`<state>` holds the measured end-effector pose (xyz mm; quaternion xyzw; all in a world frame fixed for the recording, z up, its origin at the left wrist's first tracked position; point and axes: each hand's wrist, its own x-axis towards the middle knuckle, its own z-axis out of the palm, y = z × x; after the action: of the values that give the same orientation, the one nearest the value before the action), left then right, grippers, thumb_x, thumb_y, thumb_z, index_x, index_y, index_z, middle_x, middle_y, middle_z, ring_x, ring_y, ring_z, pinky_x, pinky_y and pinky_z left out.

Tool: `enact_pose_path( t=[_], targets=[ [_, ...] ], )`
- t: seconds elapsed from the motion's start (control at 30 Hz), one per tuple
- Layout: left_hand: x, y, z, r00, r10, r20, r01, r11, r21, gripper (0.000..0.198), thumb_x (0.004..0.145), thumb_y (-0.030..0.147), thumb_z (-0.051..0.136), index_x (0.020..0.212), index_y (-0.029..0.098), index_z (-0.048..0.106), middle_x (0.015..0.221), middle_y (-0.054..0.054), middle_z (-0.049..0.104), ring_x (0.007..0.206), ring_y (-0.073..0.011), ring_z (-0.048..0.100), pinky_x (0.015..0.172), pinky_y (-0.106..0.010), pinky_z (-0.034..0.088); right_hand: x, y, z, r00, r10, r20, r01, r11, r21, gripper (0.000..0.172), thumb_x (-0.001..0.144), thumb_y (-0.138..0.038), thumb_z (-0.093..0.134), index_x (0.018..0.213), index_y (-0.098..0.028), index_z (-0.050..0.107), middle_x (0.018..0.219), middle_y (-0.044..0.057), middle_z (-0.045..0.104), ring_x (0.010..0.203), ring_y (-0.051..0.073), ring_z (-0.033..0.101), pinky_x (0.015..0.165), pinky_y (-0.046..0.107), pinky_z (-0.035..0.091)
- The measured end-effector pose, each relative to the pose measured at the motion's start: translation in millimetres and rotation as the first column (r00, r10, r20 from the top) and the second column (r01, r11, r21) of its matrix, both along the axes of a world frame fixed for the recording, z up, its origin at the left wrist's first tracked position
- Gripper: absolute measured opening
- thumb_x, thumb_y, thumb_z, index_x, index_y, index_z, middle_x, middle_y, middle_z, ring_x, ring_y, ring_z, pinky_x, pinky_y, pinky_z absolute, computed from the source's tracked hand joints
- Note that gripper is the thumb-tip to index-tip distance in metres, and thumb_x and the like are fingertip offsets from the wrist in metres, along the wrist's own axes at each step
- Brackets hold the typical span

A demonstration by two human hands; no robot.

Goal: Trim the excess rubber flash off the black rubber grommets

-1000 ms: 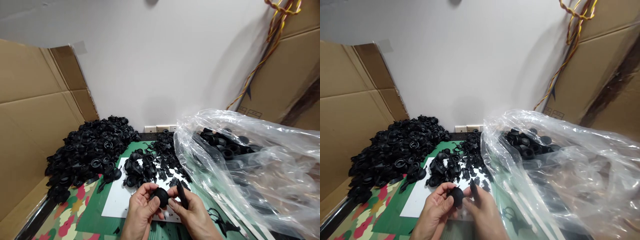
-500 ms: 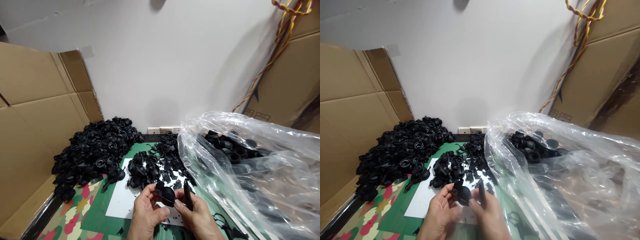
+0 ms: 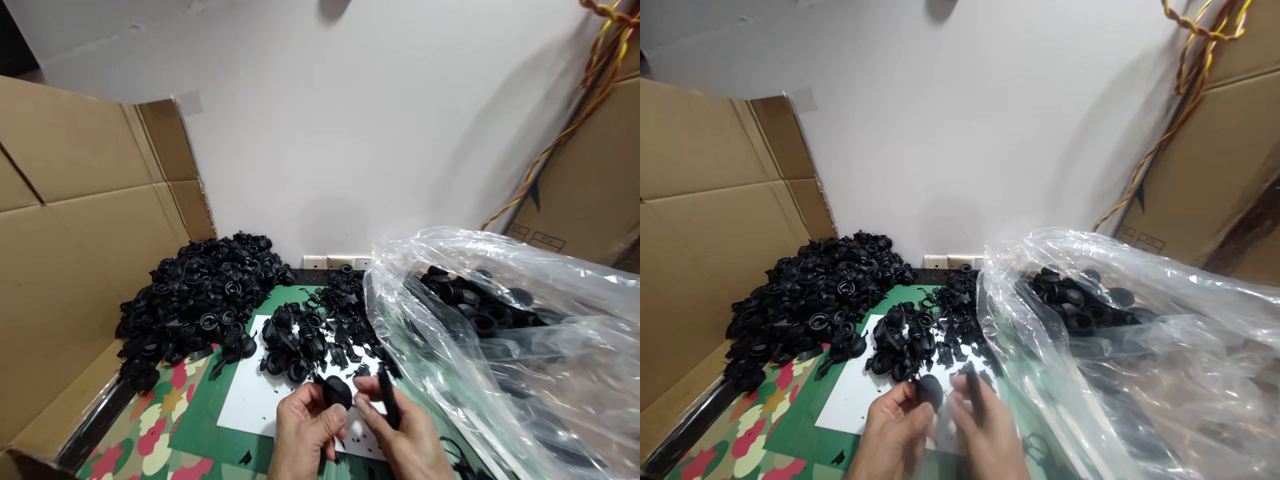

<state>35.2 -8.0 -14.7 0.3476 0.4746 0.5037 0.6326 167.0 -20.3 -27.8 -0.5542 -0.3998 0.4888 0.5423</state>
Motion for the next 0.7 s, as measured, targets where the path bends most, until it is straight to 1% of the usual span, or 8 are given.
enact_pose_path(
  t=[0.07, 0.13, 0.2, 0.33, 0.47, 0.6, 0.63, 0.7],
  targets=[
    [-2, 1, -2.0, 0.999, 0.001, -0.04, 0.0, 1.0, 0.012, 0.035, 0.051, 0.039, 0.084, 0.059, 0.012, 0.063, 0.042, 0.002, 0.056, 0.034, -0.0042, 0.036, 0.035, -0.017, 0.024, 2, -2, 8.0, 0.986, -0.069, 0.153, 0.052, 0.992, 0.112, 0.028, 0.071, -0.044, 0.065, 0.084, -0.02, 0.068, 0.08, 0.006, 0.069, 0.071, 0.024, 0.063, 0.063, 0.031, 0.049],
    [-3, 1, -3.2, 0.998, -0.006, -0.057, 0.008, 0.999, 0.04, 0.034, 0.051, 0.038, 0.084, 0.057, 0.013, 0.062, 0.044, 0.003, 0.053, 0.038, -0.0063, 0.039, 0.039, -0.018, 0.028, 0, -3, 14.5, 0.968, -0.059, 0.245, -0.011, 0.962, 0.275, 0.017, 0.077, -0.037, 0.059, 0.079, -0.022, 0.066, 0.076, 0.005, 0.067, 0.07, 0.022, 0.061, 0.064, 0.029, 0.047],
    [-3, 0, -2.4, 0.998, -0.006, -0.065, 0.011, 0.997, 0.071, 0.032, 0.05, 0.038, 0.084, 0.057, 0.013, 0.063, 0.046, 0.003, 0.053, 0.043, -0.008, 0.041, 0.043, -0.019, 0.031, -6, -3, 16.9, 0.951, -0.058, 0.305, -0.059, 0.93, 0.363, 0.014, 0.08, -0.03, 0.054, 0.071, -0.023, 0.062, 0.068, 0.002, 0.062, 0.063, 0.019, 0.057, 0.059, 0.027, 0.043],
    [1, -4, 2.0, 0.988, 0.043, -0.147, -0.021, 0.988, 0.154, 0.031, 0.051, 0.04, 0.083, 0.059, 0.013, 0.068, 0.051, 0.002, 0.055, 0.05, -0.0109, 0.043, 0.048, -0.021, 0.033, -17, -1, 13.1, 0.925, -0.088, 0.37, -0.053, 0.934, 0.355, 0.021, 0.081, -0.028, 0.049, 0.061, -0.022, 0.05, 0.058, -0.002, 0.051, 0.053, 0.015, 0.048, 0.051, 0.025, 0.037],
    [1, -5, 0.7, 0.971, 0.103, -0.217, -0.062, 0.98, 0.187, 0.031, 0.053, 0.04, 0.082, 0.054, 0.015, 0.064, 0.05, 0.003, 0.051, 0.049, -0.0108, 0.041, 0.047, -0.02, 0.032, -20, 0, 13.8, 0.937, -0.045, 0.347, -0.071, 0.947, 0.314, 0.023, 0.081, -0.03, 0.047, 0.06, -0.022, 0.046, 0.055, -0.003, 0.049, 0.052, 0.015, 0.047, 0.049, 0.024, 0.036],
    [-1, -4, -7.3, 0.981, 0.113, -0.157, -0.098, 0.99, 0.103, 0.033, 0.054, 0.04, 0.081, 0.051, 0.015, 0.059, 0.046, 0.005, 0.047, 0.046, -0.0097, 0.038, 0.046, -0.021, 0.031, -20, -1, 17.7, 0.955, 0.034, 0.296, -0.124, 0.949, 0.291, 0.018, 0.08, -0.027, 0.047, 0.062, -0.022, 0.049, 0.055, -0.001, 0.055, 0.049, 0.014, 0.05, 0.047, 0.024, 0.039],
    [-1, -4, -9.1, 0.985, 0.105, -0.14, -0.094, 0.992, 0.078, 0.033, 0.054, 0.04, 0.081, 0.052, 0.015, 0.059, 0.046, 0.005, 0.047, 0.045, -0.0095, 0.037, 0.045, -0.021, 0.03, -20, -1, 17.3, 0.95, 0.043, 0.309, -0.139, 0.945, 0.297, 0.016, 0.079, -0.025, 0.046, 0.063, -0.023, 0.049, 0.055, -0.001, 0.057, 0.049, 0.015, 0.05, 0.047, 0.024, 0.04],
    [-1, -2, -10.9, 0.99, 0.089, -0.11, -0.083, 0.995, 0.057, 0.032, 0.055, 0.038, 0.08, 0.053, 0.015, 0.058, 0.046, 0.004, 0.048, 0.045, -0.0094, 0.037, 0.045, -0.021, 0.03, -21, -1, 14.6, 0.914, 0.018, 0.404, -0.157, 0.936, 0.313, 0.013, 0.077, -0.022, 0.045, 0.065, -0.023, 0.049, 0.055, 0.0, 0.058, 0.049, 0.015, 0.052, 0.046, 0.024, 0.04]
  ],
)
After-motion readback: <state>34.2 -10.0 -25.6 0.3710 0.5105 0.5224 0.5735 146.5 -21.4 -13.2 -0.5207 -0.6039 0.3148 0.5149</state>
